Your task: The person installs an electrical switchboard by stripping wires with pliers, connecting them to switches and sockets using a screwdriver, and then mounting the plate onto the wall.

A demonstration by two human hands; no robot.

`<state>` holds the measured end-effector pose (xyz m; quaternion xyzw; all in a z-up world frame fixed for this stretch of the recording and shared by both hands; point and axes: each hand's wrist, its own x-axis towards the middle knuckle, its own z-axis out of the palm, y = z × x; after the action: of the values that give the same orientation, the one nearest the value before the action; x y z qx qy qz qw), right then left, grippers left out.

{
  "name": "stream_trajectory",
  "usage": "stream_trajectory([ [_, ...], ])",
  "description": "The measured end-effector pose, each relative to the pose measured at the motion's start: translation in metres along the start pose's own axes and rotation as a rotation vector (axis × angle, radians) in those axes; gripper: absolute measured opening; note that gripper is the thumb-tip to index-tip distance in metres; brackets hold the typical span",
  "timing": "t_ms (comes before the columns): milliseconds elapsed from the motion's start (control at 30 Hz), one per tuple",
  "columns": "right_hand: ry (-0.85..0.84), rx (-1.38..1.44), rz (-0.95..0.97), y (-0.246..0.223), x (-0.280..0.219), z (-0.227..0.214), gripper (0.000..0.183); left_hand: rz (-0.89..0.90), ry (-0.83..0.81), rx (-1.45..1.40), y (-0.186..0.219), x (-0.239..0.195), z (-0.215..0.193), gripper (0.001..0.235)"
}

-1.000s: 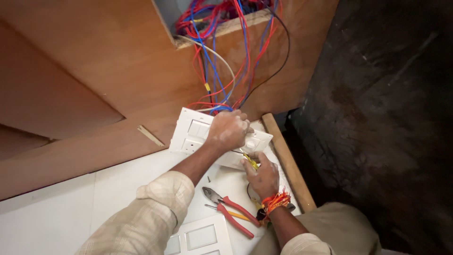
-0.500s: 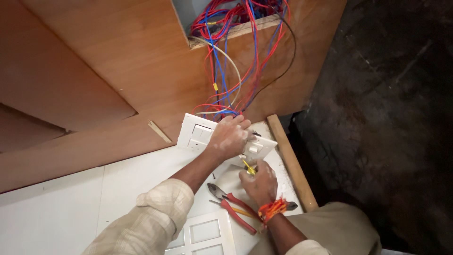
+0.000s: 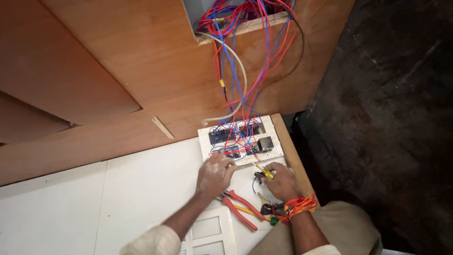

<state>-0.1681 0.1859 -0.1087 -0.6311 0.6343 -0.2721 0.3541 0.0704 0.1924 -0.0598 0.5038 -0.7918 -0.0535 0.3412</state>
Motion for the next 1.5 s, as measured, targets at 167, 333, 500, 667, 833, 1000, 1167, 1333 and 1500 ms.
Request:
stream_trajectory([
  [167, 0.002, 0.107, 0.127, 0.005, 0.008, 0.007, 0.025, -0.771, -0.103, -0.293, 0.012, -0.036, 0.045, 0.017],
  [333, 0.122, 0.079, 0.156, 0.017, 0.013, 0.010, 0.023, -1.225, -0.104, -1.348, 0.006, -0.046, 0.081, 0.026],
  [500, 0.129, 0.206, 0.183, 0.015, 0.011, 0.011, 0.022, -1.270, -0.009, -1.373, -0.005, -0.027, 0.101, 0.031],
  [667, 0.064, 0.289, 0.204, 0.009, 0.011, 0.015, 0.019, -1.189, 0.217, -1.471, -0.022, -0.021, 0.127, 0.040],
  [833, 0.032, 0.166, 0.234, 0.018, 0.010, 0.018, 0.020, -1.036, 0.292, -1.646, -0.044, -0.029, 0.154, 0.025],
  [1000, 0.065, 0.085, 0.234, 0.024, 0.013, 0.022, 0.023, -0.958, 0.233, -1.804, -0.055, -0.031, 0.163, 0.017],
  [1167, 0.217, -0.045, 0.243, 0.012, 0.011, 0.014, 0.026, -1.070, 0.201, -1.732, -0.051, -0.020, 0.150, 0.015],
  [1333, 0.426, 0.316, 0.391, -0.030, -0.011, -0.011, 0.027, -1.116, 0.013, -1.746, -0.047, -0.013, 0.128, 0.021],
  [1500, 0.264, 0.590, 0.164, -0.088, -0.012, -0.015, 0.026, -1.080, 0.001, -1.758, -0.026, -0.014, 0.106, 0.023],
])
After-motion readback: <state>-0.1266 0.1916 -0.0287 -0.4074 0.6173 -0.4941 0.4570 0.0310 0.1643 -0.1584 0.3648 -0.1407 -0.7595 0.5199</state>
